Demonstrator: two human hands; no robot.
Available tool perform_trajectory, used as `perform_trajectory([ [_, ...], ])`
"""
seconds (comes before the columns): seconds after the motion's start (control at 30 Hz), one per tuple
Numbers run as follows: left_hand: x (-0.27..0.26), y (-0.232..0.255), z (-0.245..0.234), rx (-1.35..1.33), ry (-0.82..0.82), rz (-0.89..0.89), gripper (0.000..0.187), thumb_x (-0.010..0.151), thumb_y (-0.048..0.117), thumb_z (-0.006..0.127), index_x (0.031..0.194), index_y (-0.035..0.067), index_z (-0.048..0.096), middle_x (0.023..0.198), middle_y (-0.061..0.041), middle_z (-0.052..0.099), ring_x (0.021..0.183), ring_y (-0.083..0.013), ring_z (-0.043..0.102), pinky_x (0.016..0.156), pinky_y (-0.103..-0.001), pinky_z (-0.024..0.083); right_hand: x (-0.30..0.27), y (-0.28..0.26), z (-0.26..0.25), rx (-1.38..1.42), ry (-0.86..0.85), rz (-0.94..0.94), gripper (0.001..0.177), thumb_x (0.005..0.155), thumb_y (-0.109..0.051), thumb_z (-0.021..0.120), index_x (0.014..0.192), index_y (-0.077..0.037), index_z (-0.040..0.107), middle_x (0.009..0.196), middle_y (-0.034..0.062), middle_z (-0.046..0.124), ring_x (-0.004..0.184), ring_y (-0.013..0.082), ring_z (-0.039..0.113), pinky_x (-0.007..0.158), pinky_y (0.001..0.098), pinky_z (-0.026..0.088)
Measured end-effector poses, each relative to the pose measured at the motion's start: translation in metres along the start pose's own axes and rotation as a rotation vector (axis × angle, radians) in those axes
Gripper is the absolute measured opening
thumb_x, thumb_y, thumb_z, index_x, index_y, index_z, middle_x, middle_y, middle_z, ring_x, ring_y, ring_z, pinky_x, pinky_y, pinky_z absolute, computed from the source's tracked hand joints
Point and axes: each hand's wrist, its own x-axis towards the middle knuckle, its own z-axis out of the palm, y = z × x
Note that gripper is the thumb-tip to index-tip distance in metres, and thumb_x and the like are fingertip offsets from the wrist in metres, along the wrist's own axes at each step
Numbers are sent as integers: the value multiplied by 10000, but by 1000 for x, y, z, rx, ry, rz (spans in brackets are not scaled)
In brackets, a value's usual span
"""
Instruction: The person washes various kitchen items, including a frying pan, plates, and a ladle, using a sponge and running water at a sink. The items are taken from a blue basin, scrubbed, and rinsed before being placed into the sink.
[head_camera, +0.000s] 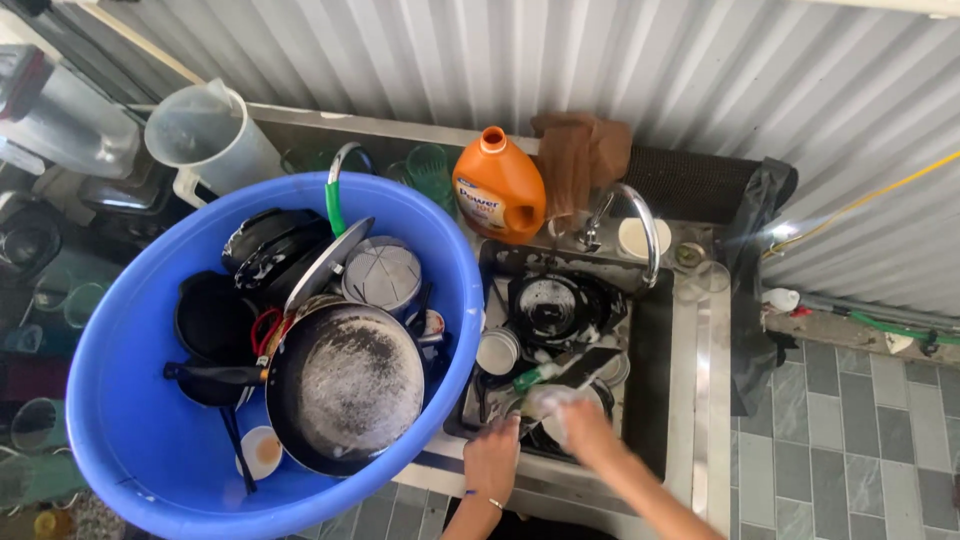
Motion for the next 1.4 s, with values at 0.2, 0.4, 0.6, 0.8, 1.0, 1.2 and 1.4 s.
perform_trajectory([
  [0.2, -5, 7, -6, 58, 99, 107, 315, 906, 142, 578, 1212, 164, 647, 948, -15, 679, 823, -214, 700, 663, -355, 572, 27, 148, 20, -281, -92, 242, 131, 827, -58, 612, 925, -47, 699, 875, 198, 670, 817, 377, 676, 680, 475, 578],
  [0.4, 4, 2, 2, 36, 201, 142, 231, 922, 157, 587, 1133, 153, 681, 922, -16, 679, 842, -186, 708, 687, -337, 572, 35, -40, -58, 153, -446, 442, 351, 969, 36, 478, 1241, -103, 653, 878, 177, 711, 684, 298, 703, 577, 427, 617],
  [0.6, 3, -2, -19, -139, 190, 110, 445, 721, 211, 748, 1158, 146, 691, 1062, -72, 740, 928, -275, 724, 720, -405, 584, 17, 82, -46, 80, -107, 227, 540, 804, 98, 510, 1173, -196, 772, 1048, 164, 745, 782, 304, 737, 696, 405, 603],
  [0.8, 6, -11, -32, -247, -106, -165, 399, 804, 299, 773, 1179, 189, 698, 1022, -100, 747, 956, -339, 711, 809, -482, 570, -20, 95, -29, 95, 390, 856, 258, 928, -102, 630, 1162, -92, 739, 1041, 234, 761, 988, 363, 733, 863, 439, 584],
  [1.0, 23, -9, -50, -400, -220, -384, 472, 821, 421, 765, 1187, 136, 678, 1020, -173, 740, 998, -394, 689, 858, -507, 562, -13, 83, 2, 300, 355, 933, 355, 902, -331, 737, 1072, -19, 732, 1000, 204, 782, 949, 309, 762, 862, 405, 576],
  [1.2, 41, -22, -31, -642, -214, -332, 430, 820, 435, 773, 1070, 87, 735, 995, -195, 756, 1018, -391, 692, 858, -477, 568, 154, 76, -60, 723, 494, 556, 499, 1020, -330, 476, 1377, 10, 549, 985, 156, 758, 776, 211, 727, 728, 340, 564],
  [1.4, 39, -35, 28, -813, -303, -467, 565, 793, 402, 881, 1157, 30, 661, 950, -177, 757, 960, -250, 759, 858, -383, 569, 252, 139, -9, 1312, 594, 696, 311, 1038, -188, 643, 1254, 29, 697, 955, 167, 754, 774, 193, 742, 671, 281, 625],
])
